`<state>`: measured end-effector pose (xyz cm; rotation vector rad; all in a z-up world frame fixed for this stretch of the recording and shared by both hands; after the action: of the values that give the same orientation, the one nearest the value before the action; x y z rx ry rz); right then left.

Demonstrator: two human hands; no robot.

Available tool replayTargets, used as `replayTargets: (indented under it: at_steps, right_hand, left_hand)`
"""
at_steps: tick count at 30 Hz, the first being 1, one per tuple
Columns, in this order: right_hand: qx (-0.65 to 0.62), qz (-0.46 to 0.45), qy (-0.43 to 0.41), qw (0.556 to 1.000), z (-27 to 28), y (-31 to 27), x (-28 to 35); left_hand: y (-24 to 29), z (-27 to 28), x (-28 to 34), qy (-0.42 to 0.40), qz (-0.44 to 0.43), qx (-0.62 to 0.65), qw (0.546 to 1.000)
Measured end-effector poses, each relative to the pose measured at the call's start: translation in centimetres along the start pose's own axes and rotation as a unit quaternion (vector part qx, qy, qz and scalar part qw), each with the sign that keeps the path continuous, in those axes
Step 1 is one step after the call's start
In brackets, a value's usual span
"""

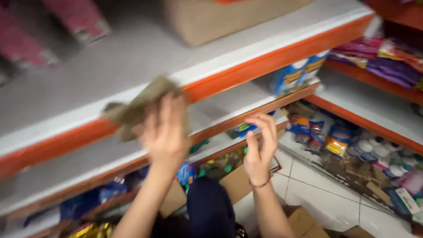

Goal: The person cleans a shelf with a cloth and a spray bottle, then uses a handheld scanner to scan several small boxes and packages, placing them back on the shelf.

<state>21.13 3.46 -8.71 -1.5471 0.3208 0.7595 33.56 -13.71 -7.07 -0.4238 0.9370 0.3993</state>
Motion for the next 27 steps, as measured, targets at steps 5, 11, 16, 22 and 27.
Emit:
replayTargets:
  at_steps: [5,11,16,22,27]
  right_hand:
    - [0.056,0.077,-0.060,0.994,-3.3,-5.1,0.6]
    - [0.059,0.113,-0.101,0.987,-6.3,-9.3,2.0]
    - [0.037,0.104,-0.125,0.986,-9.2,-11.3,3.9]
    - [0.072,0.134,-0.130,0.980,-13.6,-14.0,6.2]
    - [0.122,0.225,-0.121,0.959,-19.2,-15.0,6.7]
  left_hand:
    - [1.2,0.9,-3.5,-0.002,-0.083,0.000,0.997]
    - [-8.3,4.8,0.7,0.003,-0.005,-0.053,0.999]
    - [-19.9,10.2,6.9,0.054,0.101,-0.074,0.991]
    - [-20.1,10.6,6.3,0.068,0.149,-0.015,0.986]
    - [-16.2,11.0,3.3,0.023,0.030,0.034,0.999]
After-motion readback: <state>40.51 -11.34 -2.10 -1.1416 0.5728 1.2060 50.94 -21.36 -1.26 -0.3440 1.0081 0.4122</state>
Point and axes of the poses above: each hand's wrist, its own x-axis away from the middle knuckle, its own z-axis out of the back of the hand, y = z × x, the point moved 2 cm from there along -x, towards the middle knuckle
